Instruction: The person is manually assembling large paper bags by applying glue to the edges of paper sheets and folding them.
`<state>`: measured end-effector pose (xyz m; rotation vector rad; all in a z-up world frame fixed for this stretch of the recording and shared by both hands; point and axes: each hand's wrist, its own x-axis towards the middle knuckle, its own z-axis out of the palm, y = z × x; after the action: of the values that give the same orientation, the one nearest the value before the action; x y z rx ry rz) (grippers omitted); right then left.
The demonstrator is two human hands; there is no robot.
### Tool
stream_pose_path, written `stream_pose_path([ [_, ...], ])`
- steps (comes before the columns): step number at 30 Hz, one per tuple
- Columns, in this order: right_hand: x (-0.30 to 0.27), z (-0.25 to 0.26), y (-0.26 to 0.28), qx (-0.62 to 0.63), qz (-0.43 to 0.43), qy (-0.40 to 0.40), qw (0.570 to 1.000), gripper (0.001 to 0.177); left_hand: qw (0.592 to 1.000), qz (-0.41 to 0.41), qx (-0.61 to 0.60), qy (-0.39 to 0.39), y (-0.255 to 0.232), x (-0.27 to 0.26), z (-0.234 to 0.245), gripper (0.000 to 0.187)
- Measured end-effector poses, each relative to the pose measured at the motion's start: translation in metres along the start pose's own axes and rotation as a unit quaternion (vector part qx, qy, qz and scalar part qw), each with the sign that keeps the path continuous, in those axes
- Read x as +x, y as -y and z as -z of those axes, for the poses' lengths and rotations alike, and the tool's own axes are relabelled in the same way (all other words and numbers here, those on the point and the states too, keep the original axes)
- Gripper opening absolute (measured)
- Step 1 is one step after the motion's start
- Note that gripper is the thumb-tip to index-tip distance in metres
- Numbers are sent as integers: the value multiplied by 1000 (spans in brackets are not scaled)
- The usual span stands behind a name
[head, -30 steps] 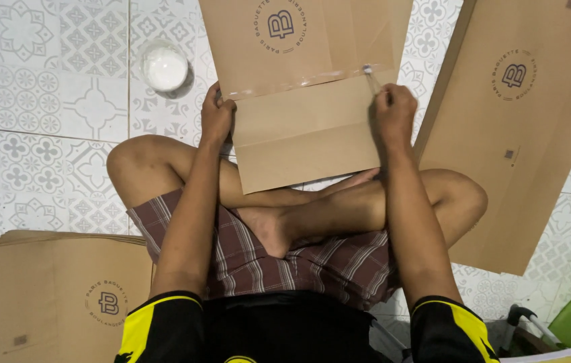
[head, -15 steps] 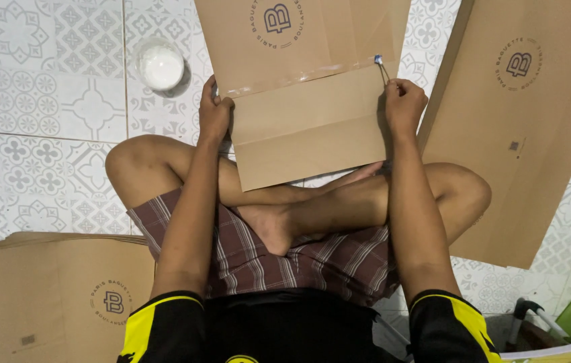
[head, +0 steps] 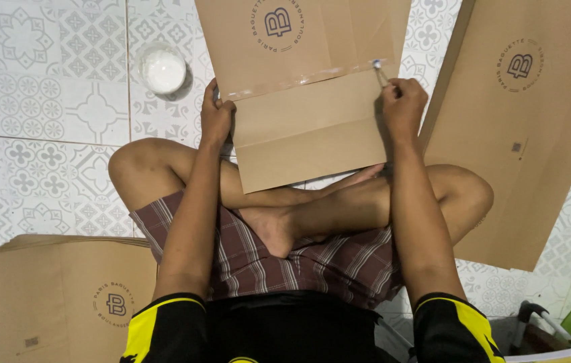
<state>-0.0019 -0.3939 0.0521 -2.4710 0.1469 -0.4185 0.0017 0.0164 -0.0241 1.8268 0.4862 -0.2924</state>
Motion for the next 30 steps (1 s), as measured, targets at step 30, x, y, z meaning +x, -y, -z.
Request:
stream_pose_path([
  [30,28,68,-40,-42,-11,45,998,10,985,-29,-8,167,-26,-2,-18,82],
])
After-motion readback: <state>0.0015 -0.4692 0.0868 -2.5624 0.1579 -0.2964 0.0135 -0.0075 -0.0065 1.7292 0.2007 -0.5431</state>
